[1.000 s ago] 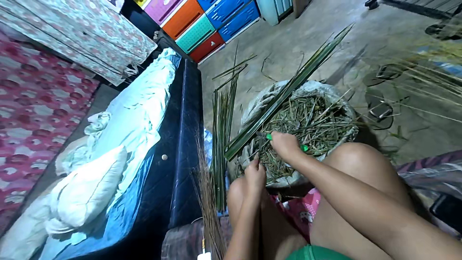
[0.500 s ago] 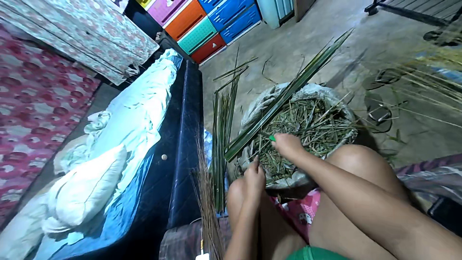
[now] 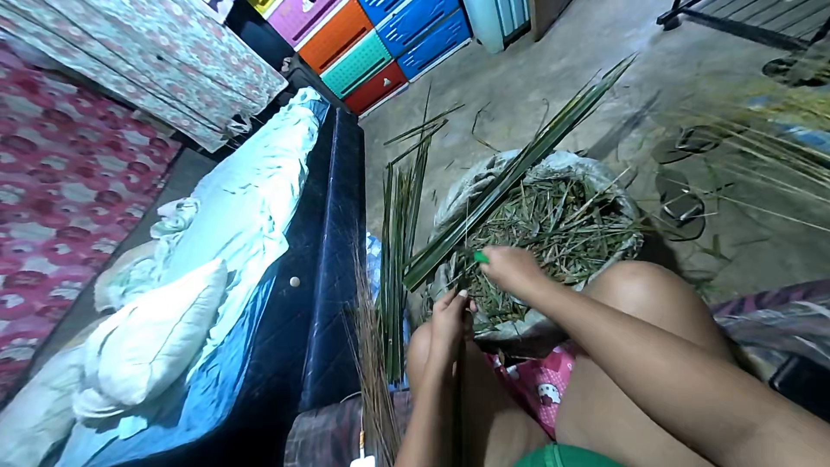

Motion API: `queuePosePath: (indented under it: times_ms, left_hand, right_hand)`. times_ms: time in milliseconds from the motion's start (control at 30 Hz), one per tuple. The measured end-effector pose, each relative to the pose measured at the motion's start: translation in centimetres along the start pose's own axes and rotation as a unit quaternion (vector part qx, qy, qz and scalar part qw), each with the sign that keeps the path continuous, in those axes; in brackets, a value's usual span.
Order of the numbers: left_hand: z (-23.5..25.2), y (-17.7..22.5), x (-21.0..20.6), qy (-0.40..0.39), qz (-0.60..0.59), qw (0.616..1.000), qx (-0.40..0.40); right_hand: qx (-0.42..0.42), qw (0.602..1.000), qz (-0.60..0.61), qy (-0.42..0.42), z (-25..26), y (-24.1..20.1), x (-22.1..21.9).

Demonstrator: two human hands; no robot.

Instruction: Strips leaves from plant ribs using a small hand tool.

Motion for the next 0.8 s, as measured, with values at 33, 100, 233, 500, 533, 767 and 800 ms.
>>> queuePosePath:
  times_ms: [33,100,233,500,533,767,800]
  left_hand:
    - [0.0,0.2,0.0,0.004,-0.007,1.000,-0.003]
    - [0.0,0.4,0.1,0.007,-0.019,1.000,-0.005]
    - [-0.6,0.3,-0.3,-0.016,-0.024,1.000,0.002]
    - [-0.2,-0.1,-2.0,0.002,0.048,0.999,-0.005]
    - [-0.4,0.0,-2.3,0.010,0.069,0.998,-0.004]
    - [0.1,0.1,-2.8,0.098,0.347,0.932,-0.036]
    - [0.5,0.2,-2.6,0.110,0.371,0.921,-0.032]
  right_hand:
    - [0.030,0.999,-0.002,-0.025,-0.6,-1.0,-1.0]
    - [0.050,0.997,-0.013,-0.061,-1.5,-2.2,-2.2]
    - [-0.033,0.999,-0.011,0.010,-0.5,0.3,0.5]
    - [0.009,0.972,0.231,0.031,0.5,0.8,-0.1]
    - [0.000,0.969,0.244,0.031,0.6,0.8,-0.2]
    - [-0.061,0.965,0.225,0.118,1.7,4.0,1.5]
    - [-0.057,0.976,0.195,0.073,1.3,3.5,0.9]
Point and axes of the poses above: each hand's wrist, its own z-axis towards the middle knuckle, its own x-axis out of the back of the hand, y = z × x, the point moved 6 cm from there along z, towards the middle knuckle, and after that the axes turned 14 degrees about x, right-handed, at the moved point
